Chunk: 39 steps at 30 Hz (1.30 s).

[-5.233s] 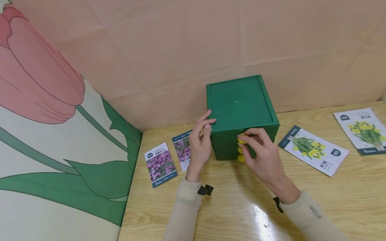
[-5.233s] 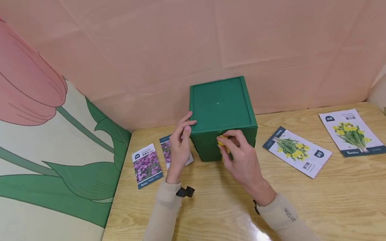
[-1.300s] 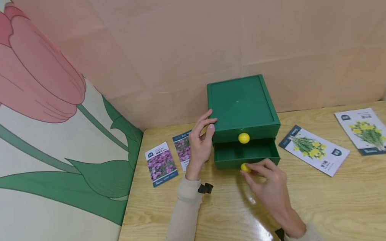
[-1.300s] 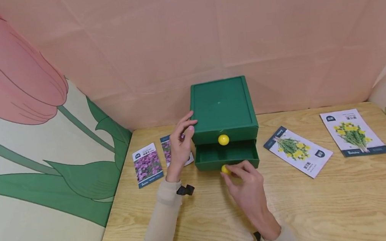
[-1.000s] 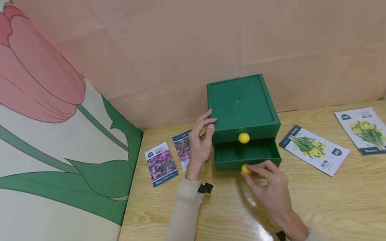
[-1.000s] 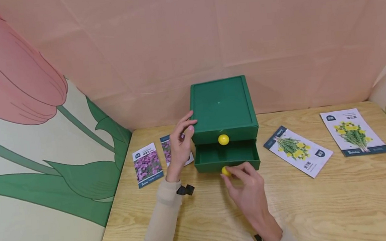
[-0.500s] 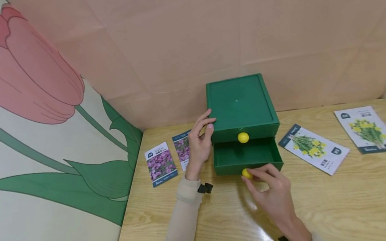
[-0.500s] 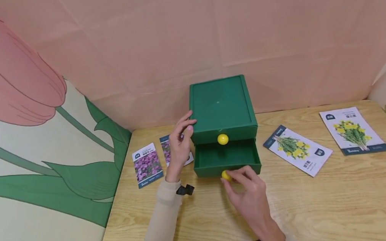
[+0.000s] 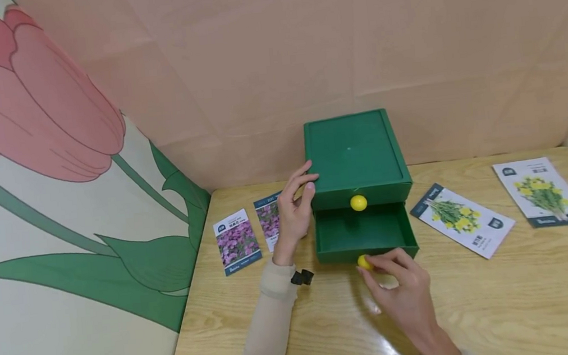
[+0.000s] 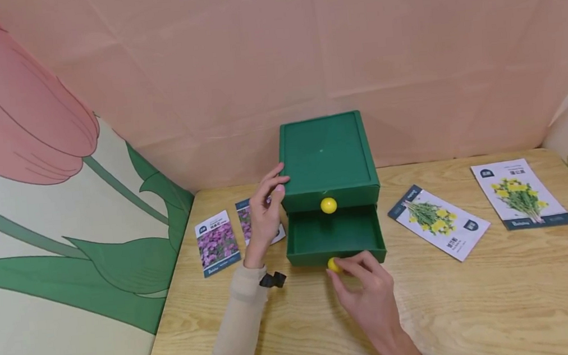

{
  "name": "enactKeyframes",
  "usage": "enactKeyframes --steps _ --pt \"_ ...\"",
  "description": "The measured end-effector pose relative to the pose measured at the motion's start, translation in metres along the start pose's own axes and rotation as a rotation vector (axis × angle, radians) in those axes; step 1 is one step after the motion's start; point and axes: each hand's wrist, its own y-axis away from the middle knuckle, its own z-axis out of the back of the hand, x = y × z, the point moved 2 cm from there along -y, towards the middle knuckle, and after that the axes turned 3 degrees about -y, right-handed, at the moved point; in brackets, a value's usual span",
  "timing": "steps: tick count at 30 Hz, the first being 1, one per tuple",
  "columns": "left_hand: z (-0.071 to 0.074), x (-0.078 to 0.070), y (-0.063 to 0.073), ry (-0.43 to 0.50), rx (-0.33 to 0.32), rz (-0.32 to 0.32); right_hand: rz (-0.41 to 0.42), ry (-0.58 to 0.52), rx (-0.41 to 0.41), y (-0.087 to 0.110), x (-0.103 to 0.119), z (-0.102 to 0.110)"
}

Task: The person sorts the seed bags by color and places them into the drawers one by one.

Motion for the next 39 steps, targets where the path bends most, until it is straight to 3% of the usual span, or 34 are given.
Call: enactKeyframes --steps 25,39 --pt "-0.001 -0.001 0.0 0.011 -0.005 0.011 0.092 -0.061 -0.028 0.027 -0.002 0.004" --pt "0.001 -0.002 0.0 0.007 -0.002 0.009 0.06 0.009 0.016 0.039 0.0 0.008"
